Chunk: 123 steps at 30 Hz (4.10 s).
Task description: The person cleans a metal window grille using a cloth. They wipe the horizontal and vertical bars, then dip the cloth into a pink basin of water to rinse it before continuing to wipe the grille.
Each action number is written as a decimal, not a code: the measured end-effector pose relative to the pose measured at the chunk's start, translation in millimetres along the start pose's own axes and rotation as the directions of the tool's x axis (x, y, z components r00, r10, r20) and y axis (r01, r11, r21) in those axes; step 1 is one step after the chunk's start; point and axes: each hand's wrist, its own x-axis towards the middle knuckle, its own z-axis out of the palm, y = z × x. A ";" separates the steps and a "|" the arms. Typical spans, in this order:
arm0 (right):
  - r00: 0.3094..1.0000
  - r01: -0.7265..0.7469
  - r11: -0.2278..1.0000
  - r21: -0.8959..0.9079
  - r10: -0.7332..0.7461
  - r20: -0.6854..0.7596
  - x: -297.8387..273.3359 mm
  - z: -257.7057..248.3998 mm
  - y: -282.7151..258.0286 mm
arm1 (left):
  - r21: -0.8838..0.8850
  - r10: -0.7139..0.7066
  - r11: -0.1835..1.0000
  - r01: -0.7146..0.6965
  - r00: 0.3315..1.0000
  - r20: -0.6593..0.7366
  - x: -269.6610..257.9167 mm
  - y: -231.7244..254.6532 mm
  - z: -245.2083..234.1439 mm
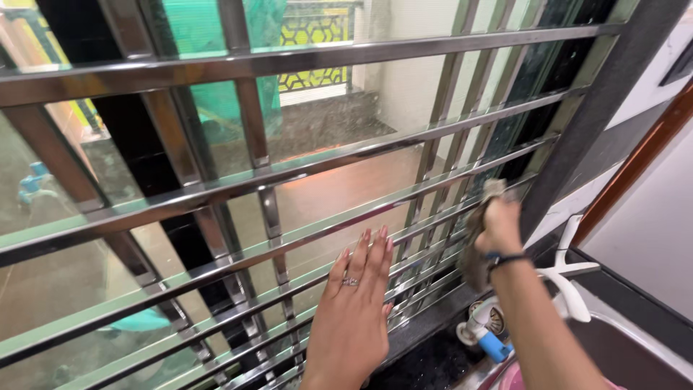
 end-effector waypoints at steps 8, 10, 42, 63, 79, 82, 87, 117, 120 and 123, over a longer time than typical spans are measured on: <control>0.985 -0.172 0.984 0.049 0.173 -0.012 37.4 -3.0 -24.9 | -0.004 0.011 1.000 -0.011 1.000 0.018 1.8 -3.8 8.9; 0.991 -0.123 0.992 -0.033 0.122 -0.050 72.9 -15.7 -35.5 | 0.012 0.009 1.000 -0.009 1.000 0.026 2.2 -4.5 10.0; 0.962 0.219 0.662 -0.717 -0.271 0.044 19.3 -45.0 -61.6 | -0.094 -0.107 0.988 0.122 0.983 0.152 7.5 16.1 -17.7; 0.731 0.664 0.561 -0.494 -0.625 0.272 -286.6 86.0 -83.8 | 0.356 -0.027 0.934 -0.027 0.989 0.147 -2.5 -0.6 -36.3; 0.337 0.839 -0.087 -0.537 -0.692 0.638 -276.5 64.0 -89.3 | 0.306 -0.145 0.948 0.091 0.976 0.159 19.8 5.0 -25.1; 0.387 0.813 -0.085 -0.576 -0.660 0.644 -287.2 62.1 -93.6 | 0.198 -0.177 0.970 0.139 0.966 0.189 15.7 6.8 -29.1; 0.722 0.659 0.318 -0.681 -0.523 0.453 -265.9 91.9 -98.3 | 0.125 -0.149 0.984 0.129 0.974 0.172 16.4 3.7 -35.3; 0.594 0.614 0.086 -0.785 -0.705 0.388 -217.1 83.2 -71.8 | 0.052 -0.134 0.989 0.136 0.990 -0.054 8.2 -6.2 -25.2; 0.669 0.603 0.070 -0.795 -0.587 0.456 -213.3 79.4 -90.1 | 0.054 -0.139 0.989 0.141 0.990 -0.029 8.0 -7.1 -21.5; 0.671 0.622 -0.053 -0.781 -0.478 0.567 -200.7 71.4 -99.9 | 0.034 -0.158 0.987 0.158 0.987 -0.018 7.4 -7.6 -21.7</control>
